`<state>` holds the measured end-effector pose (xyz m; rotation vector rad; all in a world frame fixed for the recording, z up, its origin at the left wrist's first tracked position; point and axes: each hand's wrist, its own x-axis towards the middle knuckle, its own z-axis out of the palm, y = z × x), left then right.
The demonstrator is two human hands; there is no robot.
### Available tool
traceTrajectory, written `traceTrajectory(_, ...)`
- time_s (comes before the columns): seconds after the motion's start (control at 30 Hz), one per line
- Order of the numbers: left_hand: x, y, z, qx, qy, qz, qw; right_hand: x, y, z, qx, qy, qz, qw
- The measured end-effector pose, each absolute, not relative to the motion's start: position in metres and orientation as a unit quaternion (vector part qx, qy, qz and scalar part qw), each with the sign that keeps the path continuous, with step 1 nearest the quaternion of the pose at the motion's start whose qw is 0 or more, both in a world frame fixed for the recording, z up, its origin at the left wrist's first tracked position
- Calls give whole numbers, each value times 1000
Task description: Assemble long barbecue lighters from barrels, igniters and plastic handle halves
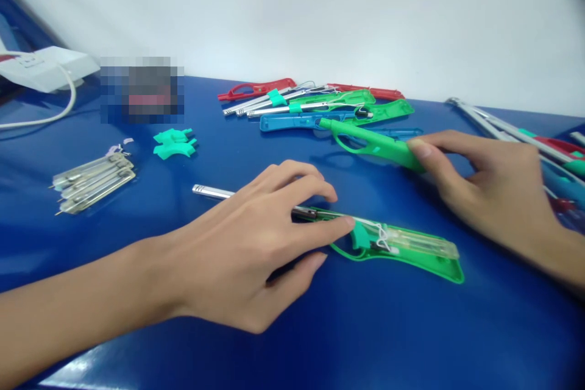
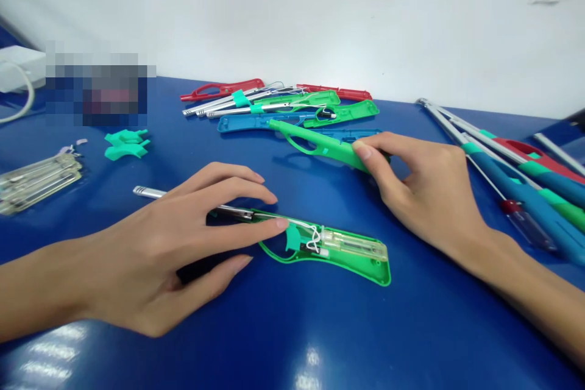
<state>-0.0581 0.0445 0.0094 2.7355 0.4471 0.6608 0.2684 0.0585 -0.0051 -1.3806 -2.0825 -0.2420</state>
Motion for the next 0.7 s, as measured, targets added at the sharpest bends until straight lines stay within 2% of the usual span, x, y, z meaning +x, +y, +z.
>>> traceTrajectory(0.7,-57,44,12,948,174,219,149,266,55,0,-512,-781,-86,346)
